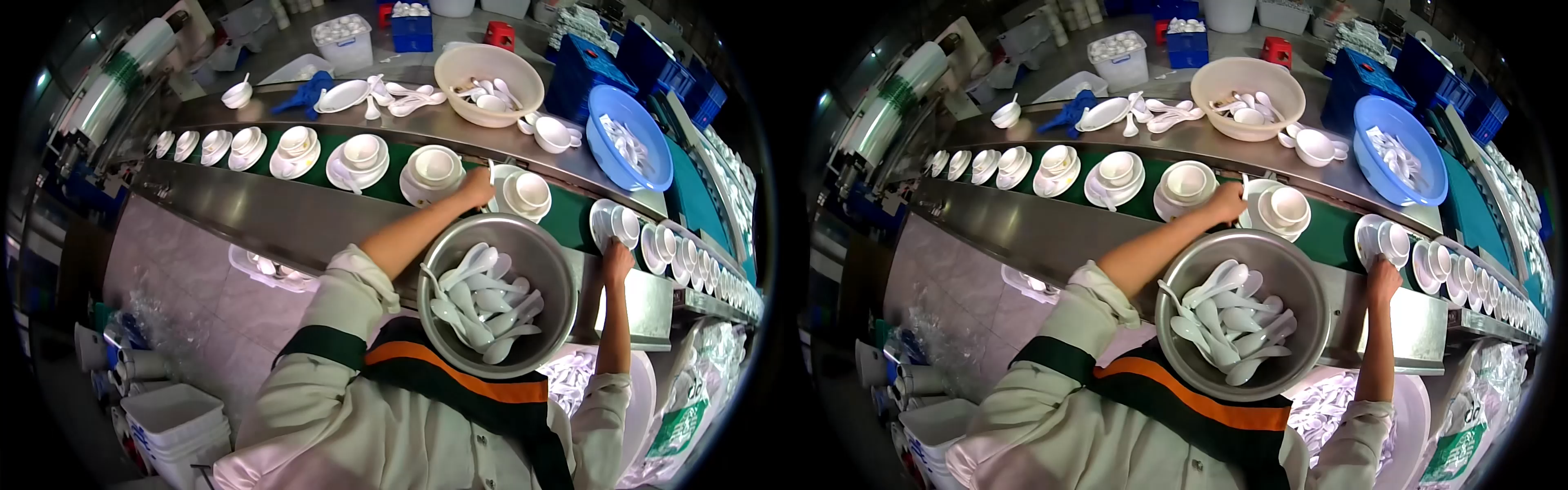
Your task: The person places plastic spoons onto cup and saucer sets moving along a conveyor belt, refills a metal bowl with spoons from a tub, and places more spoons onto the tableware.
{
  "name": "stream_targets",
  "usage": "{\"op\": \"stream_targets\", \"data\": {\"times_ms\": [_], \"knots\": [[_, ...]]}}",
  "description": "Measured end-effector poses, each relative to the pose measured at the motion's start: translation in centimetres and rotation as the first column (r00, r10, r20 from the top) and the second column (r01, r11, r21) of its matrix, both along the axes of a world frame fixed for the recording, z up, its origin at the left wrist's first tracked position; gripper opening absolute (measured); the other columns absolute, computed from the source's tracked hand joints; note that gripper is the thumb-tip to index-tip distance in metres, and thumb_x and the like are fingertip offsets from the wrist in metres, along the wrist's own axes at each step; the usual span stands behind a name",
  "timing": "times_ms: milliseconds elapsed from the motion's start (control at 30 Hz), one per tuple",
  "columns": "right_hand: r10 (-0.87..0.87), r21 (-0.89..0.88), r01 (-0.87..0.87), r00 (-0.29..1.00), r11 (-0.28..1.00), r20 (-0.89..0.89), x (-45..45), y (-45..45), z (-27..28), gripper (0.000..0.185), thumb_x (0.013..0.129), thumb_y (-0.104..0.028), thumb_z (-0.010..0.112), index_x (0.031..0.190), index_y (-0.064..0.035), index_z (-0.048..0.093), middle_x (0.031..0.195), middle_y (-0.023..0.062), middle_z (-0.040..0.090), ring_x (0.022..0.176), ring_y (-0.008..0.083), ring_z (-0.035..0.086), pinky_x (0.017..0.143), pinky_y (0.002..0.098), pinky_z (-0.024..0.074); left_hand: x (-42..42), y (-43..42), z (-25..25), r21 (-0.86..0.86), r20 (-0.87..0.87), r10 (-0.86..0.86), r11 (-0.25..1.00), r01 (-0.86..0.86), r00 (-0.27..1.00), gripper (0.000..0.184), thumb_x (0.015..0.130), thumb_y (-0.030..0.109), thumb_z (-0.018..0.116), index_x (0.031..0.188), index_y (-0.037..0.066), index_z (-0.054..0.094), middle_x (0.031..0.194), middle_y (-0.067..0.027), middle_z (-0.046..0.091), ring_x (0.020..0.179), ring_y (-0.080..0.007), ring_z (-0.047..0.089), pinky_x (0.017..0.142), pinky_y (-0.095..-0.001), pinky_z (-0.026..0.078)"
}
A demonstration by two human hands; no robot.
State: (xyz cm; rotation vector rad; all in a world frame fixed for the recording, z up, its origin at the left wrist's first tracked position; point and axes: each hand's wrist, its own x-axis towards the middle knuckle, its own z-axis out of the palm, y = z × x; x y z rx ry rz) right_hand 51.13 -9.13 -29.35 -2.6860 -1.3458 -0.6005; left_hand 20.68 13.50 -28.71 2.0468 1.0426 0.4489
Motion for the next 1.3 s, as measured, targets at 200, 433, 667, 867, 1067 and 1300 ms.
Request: {"op": "stream_targets", "data": {"times_ms": [200,433,667,867,1067,1300], "knots": [[0.05,0.039,-0.049,0.998,0.998,-0.033,-3.8,0.9,2.2,0.018,0.086,-0.019,0.044,0.083,-0.0137,0.061,0.072,0.0131,0.063,0.066,0.0317,0.062,0.053,0.0415,0.0466,-2.1,1.9,-2.3,0.197,-0.216,0.013,0.98,0.03,0.976,0.027,0.069,0.019,0.06,0.078,-0.006,0.064,0.074,-0.021,0.064,0.07,-0.028,0.064,0.062,-0.0396,0.05],[-0.024,0.281,0.097,0.968,0.955,-0.249,1.1,-5.2,3.3,0.018,0.08,-0.022,0.055,0.084,-0.0069,0.065,0.074,0.0168,0.061,0.069,0.0362,0.059,0.063,0.0422,0.046,-10.0,-4.1,8.5,0.22,0.118,-0.065,0.975,0.037,0.991,0.028,0.076,0.011,0.063,0.101,0.002,0.057,0.082,-0.008,0.059,0.071,-0.0167,0.058,0.064,-0.0274,0.047],[-0.033,0.343,0.148,0.947,0.928,-0.319,4.0,-3.0,-0.1,0.022,0.078,-0.019,0.056,0.074,0.0006,0.065,0.072,0.0226,0.06,0.07,0.0375,0.059,0.066,0.0424,0.0474,-9.7,-15.0,11.8,0.193,-0.476,-0.758,0.406,0.893,0.447,0.041,0.061,0.019,0.075,0.094,0.002,0.057,0.096,-0.0127,0.055,0.095,-0.0282,0.051,0.083,-0.0386,0.04],[0.032,0.156,0.035,0.912,0.987,-0.409,0.1,-2.4,4.2,0.028,0.08,-0.029,0.059,0.081,-0.001,0.065,0.072,0.0168,0.063,0.069,0.0307,0.063,0.064,0.0378,0.0489,-9.8,-14.9,7.7,0.229,-0.405,-0.802,0.376,0.898,0.439,0.026,0.062,0.013,0.069,0.081,0.002,0.055,0.089,-0.0133,0.053,0.088,-0.0315,0.052,0.078,-0.0388,0.042],[0.662,0.429,-0.542,0.363,0.722,-0.656,-14.7,-4.5,13.8,0.036,0.081,-0.029,0.061,0.107,-0.003,0.06,0.093,0.017,0.062,0.077,0.0289,0.062,0.068,0.0355,0.0486,-8.2,-12.1,12.5,-0.056,-0.249,-0.832,0.524,0.85,0.496,0.012,0.079,0.014,0.056,0.08,0.003,0.051,0.071,-0.0156,0.054,0.07,-0.036,0.054,0.061,-0.0411,0.041],[0.676,0.427,-0.64,0.201,0.639,-0.709,-18.6,-5.1,12.0,0.038,0.081,-0.03,0.062,0.11,-0.0065,0.057,0.088,0.0131,0.063,0.074,0.0273,0.063,0.066,0.0351,0.0485,-5.0,-11.4,16.0,-0.155,-0.103,-0.803,0.596,0.788,0.587,0.02,0.082,0.021,0.056,0.078,0.002,0.057,0.063,-0.0106,0.057,0.057,-0.0217,0.055,0.056,-0.0333,0.042]]}}
